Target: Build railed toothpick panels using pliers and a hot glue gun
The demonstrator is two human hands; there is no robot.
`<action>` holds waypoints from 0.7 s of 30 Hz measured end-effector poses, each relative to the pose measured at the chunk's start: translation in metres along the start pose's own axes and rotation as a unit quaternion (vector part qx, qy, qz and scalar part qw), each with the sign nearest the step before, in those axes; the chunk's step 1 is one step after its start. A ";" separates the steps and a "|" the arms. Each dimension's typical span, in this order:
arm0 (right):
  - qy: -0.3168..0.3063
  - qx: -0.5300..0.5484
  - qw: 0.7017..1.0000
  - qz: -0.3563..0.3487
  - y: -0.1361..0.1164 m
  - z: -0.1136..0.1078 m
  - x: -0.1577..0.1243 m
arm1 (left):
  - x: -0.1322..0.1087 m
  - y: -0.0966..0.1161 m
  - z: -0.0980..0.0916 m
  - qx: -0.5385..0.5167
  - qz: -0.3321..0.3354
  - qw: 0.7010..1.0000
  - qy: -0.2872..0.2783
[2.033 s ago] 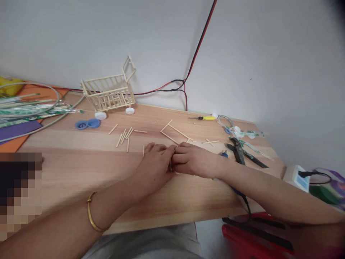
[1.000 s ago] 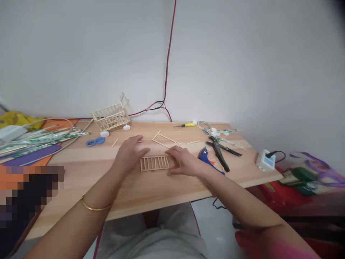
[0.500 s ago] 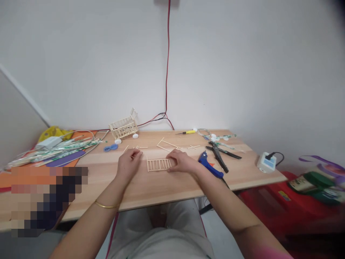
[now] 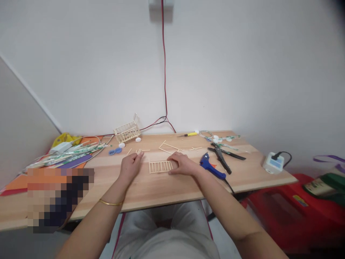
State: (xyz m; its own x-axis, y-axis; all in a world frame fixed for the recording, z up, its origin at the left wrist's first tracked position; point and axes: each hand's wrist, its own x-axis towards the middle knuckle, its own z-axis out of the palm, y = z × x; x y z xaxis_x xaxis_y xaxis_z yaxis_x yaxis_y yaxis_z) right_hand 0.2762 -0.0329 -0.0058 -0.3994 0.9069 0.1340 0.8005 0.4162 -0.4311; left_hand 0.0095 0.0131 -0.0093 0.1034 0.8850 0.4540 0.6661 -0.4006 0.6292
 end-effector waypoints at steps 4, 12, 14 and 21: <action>-0.006 -0.001 1.000 -0.001 -0.001 -0.003 0.000 | 0.001 0.004 -0.001 0.021 0.007 0.999 -0.023; -0.022 0.036 0.999 0.016 0.012 0.001 0.001 | 0.002 0.009 0.002 0.068 -0.003 0.995 -0.079; -0.020 0.037 0.999 0.014 0.012 0.000 0.000 | 0.001 0.009 0.003 0.096 0.002 0.993 -0.075; 0.005 0.021 1.000 -0.006 0.007 0.001 -0.001 | -0.011 0.014 0.009 0.186 0.046 0.978 -0.077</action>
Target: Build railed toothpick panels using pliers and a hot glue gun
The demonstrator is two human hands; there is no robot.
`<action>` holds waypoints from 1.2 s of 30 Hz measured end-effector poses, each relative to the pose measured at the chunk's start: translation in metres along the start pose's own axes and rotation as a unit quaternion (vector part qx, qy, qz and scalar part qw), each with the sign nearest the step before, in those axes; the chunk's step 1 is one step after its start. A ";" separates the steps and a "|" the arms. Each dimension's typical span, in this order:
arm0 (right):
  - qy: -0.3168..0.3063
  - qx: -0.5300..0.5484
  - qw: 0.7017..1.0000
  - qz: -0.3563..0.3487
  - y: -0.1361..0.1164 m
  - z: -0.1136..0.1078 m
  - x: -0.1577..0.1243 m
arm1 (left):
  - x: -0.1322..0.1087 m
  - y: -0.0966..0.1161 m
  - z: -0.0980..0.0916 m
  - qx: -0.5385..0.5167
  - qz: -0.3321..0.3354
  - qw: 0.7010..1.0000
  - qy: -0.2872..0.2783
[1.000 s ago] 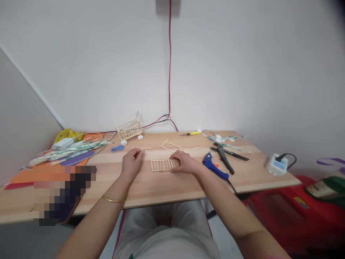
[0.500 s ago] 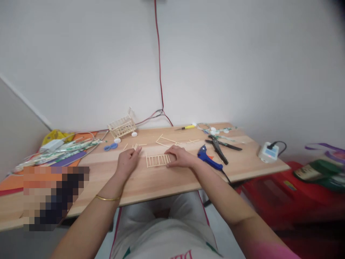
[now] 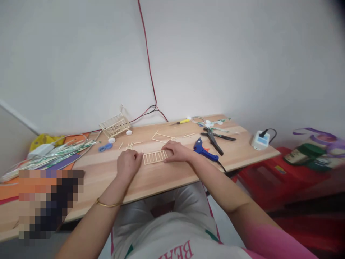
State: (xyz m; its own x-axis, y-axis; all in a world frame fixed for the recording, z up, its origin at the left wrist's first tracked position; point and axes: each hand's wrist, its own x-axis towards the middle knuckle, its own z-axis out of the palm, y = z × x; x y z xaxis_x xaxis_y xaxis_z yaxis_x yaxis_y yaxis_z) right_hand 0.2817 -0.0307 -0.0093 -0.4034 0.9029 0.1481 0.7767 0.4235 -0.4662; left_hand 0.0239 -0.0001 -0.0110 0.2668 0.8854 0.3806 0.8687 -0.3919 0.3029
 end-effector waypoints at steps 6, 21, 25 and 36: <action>0.001 0.001 1.000 0.002 0.001 0.002 0.001 | -0.001 0.001 0.002 -0.011 0.011 1.000 -0.017; -0.001 0.003 1.000 0.000 -0.002 0.001 0.003 | 0.000 0.004 0.004 -0.042 -0.022 0.998 -0.039; -0.005 0.000 1.000 0.002 -0.002 0.001 0.005 | 0.001 0.007 0.004 -0.065 -0.047 0.996 -0.047; -0.011 0.004 1.000 0.023 -0.002 -0.002 0.011 | 0.005 0.003 0.007 -0.189 -0.101 0.976 -0.044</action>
State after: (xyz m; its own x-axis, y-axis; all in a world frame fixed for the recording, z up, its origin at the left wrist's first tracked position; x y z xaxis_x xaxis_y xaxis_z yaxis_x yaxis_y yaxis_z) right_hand 0.2767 -0.0208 -0.0053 -0.3770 0.9200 0.1070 0.7910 0.3799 -0.4795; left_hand 0.0309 0.0045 -0.0145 0.1544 0.9658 0.2082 0.6953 -0.2559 0.6716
